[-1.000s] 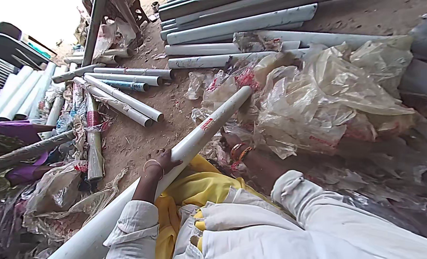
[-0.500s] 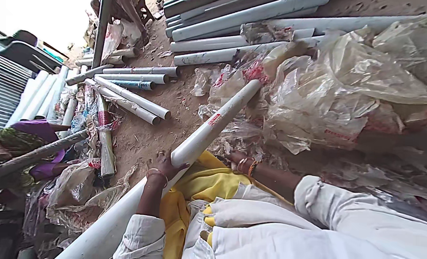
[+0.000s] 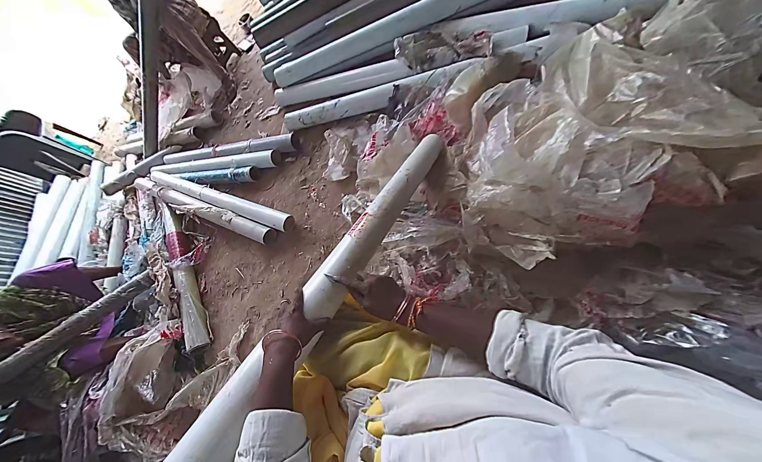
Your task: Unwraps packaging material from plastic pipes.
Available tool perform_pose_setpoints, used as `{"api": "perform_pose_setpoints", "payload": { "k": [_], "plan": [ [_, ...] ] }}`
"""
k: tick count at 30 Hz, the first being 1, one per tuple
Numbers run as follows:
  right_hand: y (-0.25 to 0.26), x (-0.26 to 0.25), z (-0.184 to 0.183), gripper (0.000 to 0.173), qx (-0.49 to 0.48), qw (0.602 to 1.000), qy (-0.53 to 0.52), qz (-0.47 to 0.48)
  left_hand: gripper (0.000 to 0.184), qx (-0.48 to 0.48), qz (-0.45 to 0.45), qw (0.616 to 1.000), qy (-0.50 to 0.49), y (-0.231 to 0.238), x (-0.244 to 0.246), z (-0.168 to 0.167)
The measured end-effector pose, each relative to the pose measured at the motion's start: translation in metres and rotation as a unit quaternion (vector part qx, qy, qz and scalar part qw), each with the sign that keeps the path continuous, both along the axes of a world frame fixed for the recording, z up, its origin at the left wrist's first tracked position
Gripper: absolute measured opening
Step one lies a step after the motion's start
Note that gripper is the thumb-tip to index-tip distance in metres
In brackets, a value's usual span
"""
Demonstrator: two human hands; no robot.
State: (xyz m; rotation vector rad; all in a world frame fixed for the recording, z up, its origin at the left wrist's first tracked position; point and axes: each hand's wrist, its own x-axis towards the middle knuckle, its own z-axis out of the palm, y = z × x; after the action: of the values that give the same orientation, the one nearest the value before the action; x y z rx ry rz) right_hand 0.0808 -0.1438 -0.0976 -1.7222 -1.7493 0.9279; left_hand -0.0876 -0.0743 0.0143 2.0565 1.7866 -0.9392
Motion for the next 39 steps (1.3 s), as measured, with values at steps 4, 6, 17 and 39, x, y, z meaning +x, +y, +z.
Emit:
{"api": "perform_pose_setpoints", "payload": {
  "k": [4, 6, 17, 39],
  "plan": [
    [0.033, 0.052, -0.015, 0.046, -0.121, 0.986, -0.019, -0.112, 0.108, -0.007, 0.009, 1.000, 0.014, 0.002, 0.003, 0.001],
    [0.038, 0.067, -0.019, 0.044, -0.122, 0.986, 0.000, -0.117, 0.109, -0.010, 0.010, 1.000, 0.012, 0.003, 0.001, -0.002],
    [0.031, 0.038, 0.013, 0.043, -0.090, 0.995, -0.028, 0.045, 0.110, -0.013, 0.011, 0.999, 0.026, 0.004, 0.005, 0.001],
    [0.031, 0.057, -0.001, 0.044, -0.076, 0.997, -0.004, 0.023, 0.109, -0.018, 0.014, 0.999, 0.031, 0.007, 0.006, 0.000]
  ]
}}
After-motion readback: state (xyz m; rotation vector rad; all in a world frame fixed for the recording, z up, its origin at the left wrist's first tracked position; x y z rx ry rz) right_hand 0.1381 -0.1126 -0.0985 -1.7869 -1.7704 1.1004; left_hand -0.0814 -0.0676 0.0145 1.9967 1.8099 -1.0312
